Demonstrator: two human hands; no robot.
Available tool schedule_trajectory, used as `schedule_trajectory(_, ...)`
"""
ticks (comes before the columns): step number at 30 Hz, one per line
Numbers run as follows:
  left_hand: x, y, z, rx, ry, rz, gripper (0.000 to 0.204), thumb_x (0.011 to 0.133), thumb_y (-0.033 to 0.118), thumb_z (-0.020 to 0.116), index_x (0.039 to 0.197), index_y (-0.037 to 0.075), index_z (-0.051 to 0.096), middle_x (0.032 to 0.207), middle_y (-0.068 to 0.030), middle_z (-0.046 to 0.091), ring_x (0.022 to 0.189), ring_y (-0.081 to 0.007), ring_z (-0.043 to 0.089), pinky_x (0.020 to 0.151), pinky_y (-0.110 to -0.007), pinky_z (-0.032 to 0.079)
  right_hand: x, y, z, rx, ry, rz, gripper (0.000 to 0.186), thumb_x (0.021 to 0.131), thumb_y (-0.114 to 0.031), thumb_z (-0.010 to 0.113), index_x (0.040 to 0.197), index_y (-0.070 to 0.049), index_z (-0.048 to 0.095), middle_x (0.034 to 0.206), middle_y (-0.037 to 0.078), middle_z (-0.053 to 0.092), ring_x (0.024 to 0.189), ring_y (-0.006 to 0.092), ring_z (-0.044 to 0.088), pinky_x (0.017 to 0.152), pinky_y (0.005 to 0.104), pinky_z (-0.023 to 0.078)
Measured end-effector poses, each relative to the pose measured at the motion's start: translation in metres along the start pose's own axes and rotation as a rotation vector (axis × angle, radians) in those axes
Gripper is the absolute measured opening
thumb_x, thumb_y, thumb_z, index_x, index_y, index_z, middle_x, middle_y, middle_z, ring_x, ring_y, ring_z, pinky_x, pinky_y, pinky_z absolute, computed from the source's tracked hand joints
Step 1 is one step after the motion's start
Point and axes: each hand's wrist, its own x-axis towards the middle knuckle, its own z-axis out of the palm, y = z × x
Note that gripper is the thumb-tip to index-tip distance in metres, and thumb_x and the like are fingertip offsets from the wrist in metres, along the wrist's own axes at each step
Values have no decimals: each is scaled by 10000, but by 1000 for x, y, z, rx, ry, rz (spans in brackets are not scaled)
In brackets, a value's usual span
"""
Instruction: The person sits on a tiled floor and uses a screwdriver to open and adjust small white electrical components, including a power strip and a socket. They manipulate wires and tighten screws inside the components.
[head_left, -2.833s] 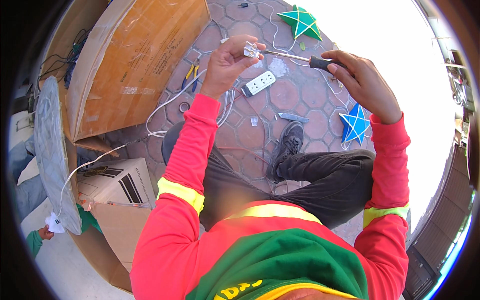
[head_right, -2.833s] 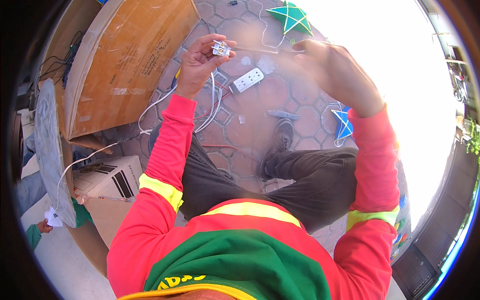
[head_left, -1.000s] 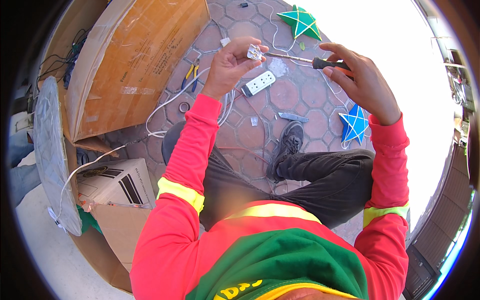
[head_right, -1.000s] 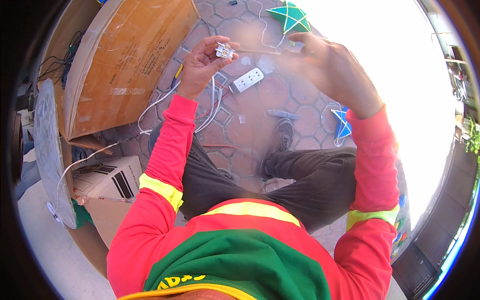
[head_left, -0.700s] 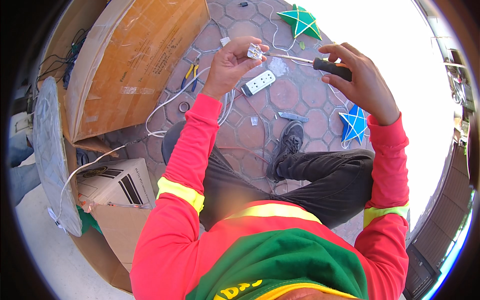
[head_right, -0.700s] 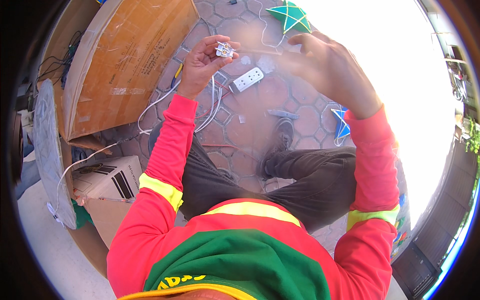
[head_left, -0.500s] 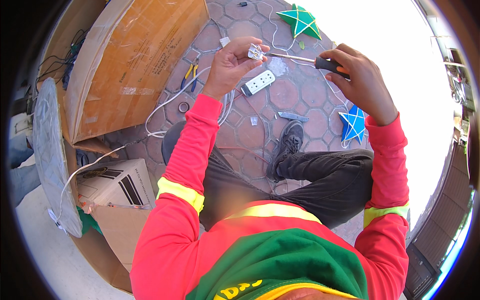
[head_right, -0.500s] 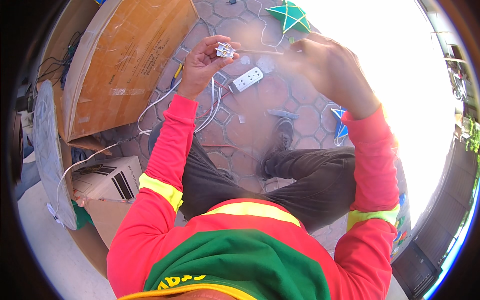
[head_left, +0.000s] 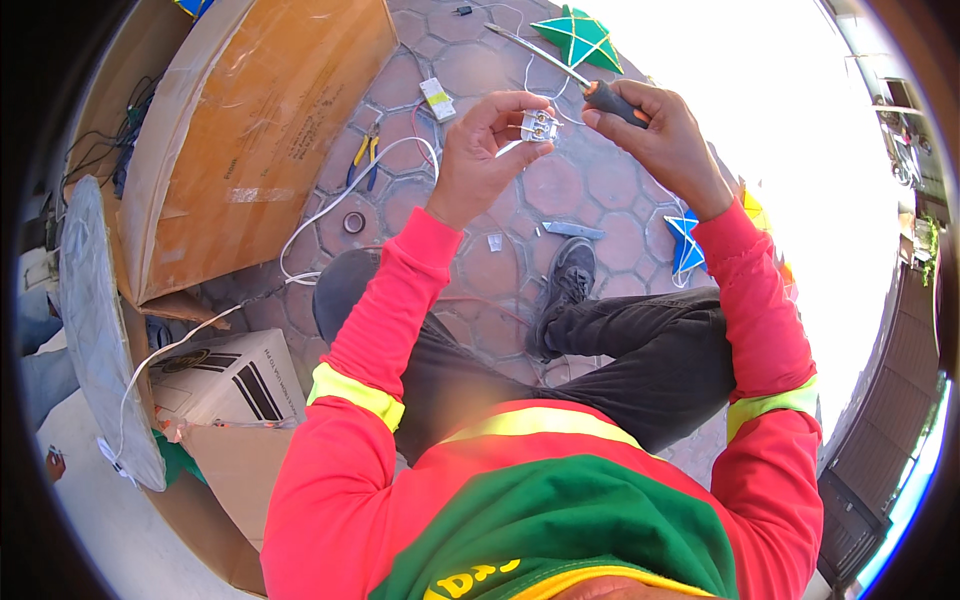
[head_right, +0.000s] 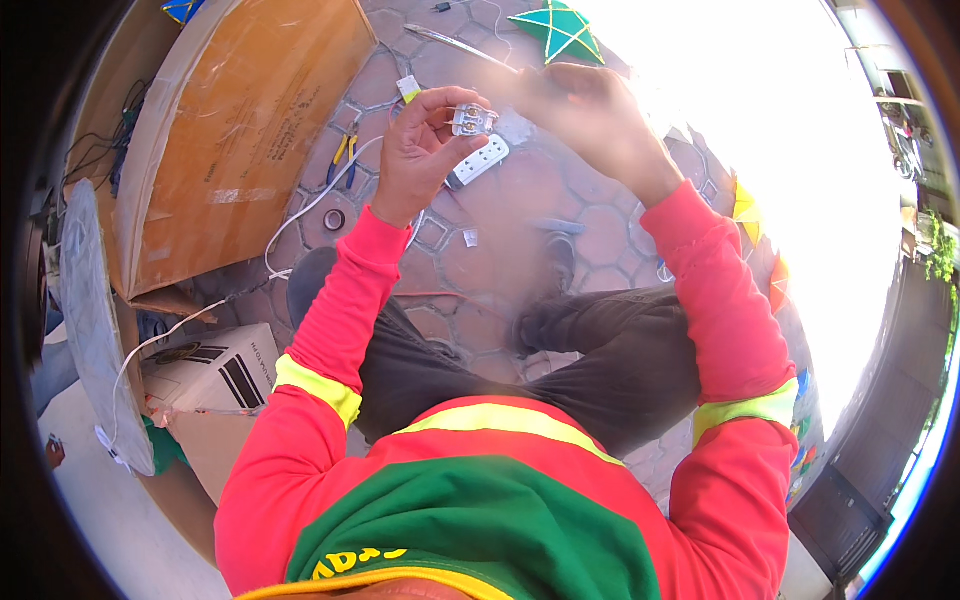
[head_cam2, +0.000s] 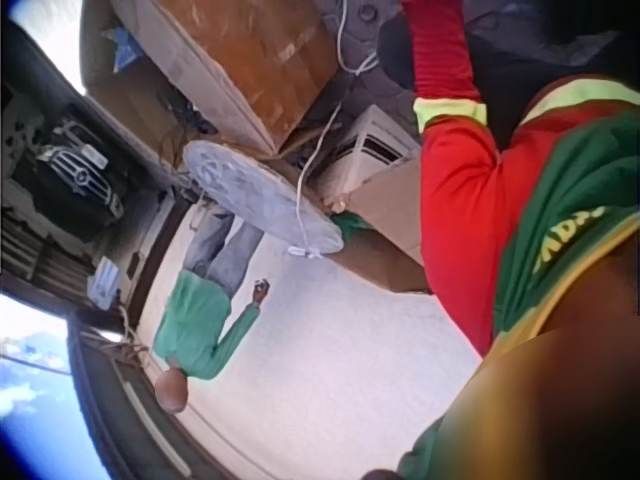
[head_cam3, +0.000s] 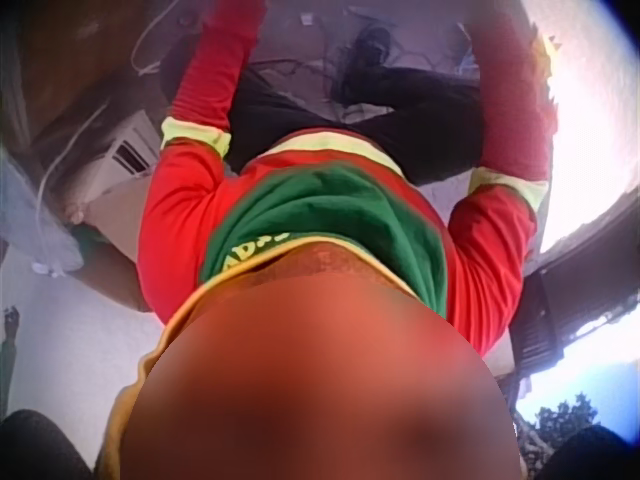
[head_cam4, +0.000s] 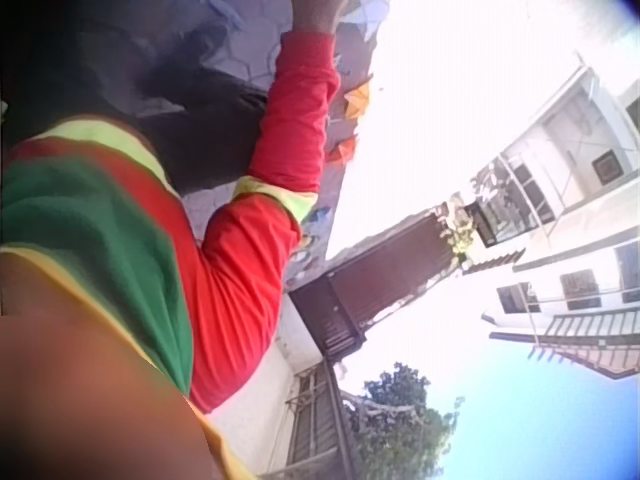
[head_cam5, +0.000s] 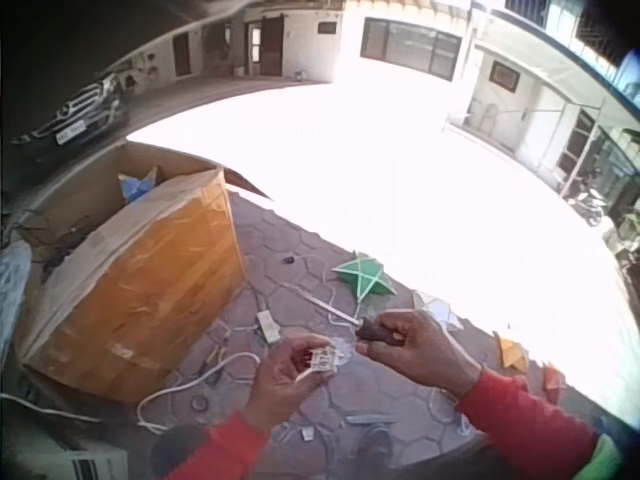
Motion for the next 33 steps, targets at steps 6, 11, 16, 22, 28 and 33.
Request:
schedule_trajectory(6, -3, 0, 10, 35, 5, 42, 394, 822, -85, 736, 1167, 46, 600, 1115, -47, 633, 1050, -140, 633, 948, -299, 512, 2, -3, 20, -105, 37, -216, 292, 886, -317, 745, 923, -31, 709, 654, -9, 546, 585, 88, 484, 553, 264, 379)
schedule_trajectory(11, -3, 1, 12, 75, 23, 83, 414, 812, -99, 739, 1171, 44, 587, 1124, -44, 619, 1038, -134, 633, 944, -292, 511, -1, -5, 22, -301, 6, -250, 166, 883, -217, 686, 1016, -128, 728, 908, 40, 696, 758, 215, 648, 692, 329, 522)
schedule_trajectory(16, -5, 2, 12, 77, 47, 97, 435, 801, -115, 741, 1173, 42, 579, 1123, -45, 609, 1027, -133, 634, 942, -287, 513, -1, -5, 23, -152, -59, -154, 181, 882, -222, 682, 1030, -132, 737, 935, 41, 719, 747, 196, 682, 664, 322, 547)
schedule_trajectory(22, -7, 6, 14, 167, 52, 126, 411, 792, -111, 753, 1141, 40, 596, 1128, -44, 601, 1020, -131, 633, 929, -286, 523, 0, -8, 20, 209, -144, 297, 318, 871, -341, 700, 1012, -58, 732, 867, 48, 672, 721, 137, 673, 603, 272, 518)
schedule_trajectory(28, -8, 4, 15, 129, 63, 100, 420, 804, -104, 747, 1163, 38, 581, 1136, -58, 609, 1028, -140, 635, 923, -284, 531, 1, 1, 16, 322, -208, 379, 372, 867, -396, 678, 1019, -61, 734, 880, 46, 678, 772, 134, 673, 634, 275, 516)
schedule_trajectory(33, -7, 1, 13, -45, 75, 22, 447, 828, -94, 734, 1212, 37, 547, 1136, -75, 622, 1033, -150, 641, 910, -290, 535, 2, 4, 15, 448, -187, 359, 342, 878, -375, 688, 1013, -62, 724, 886, 32, 685, 799, 115, 672, 637, 253, 500)
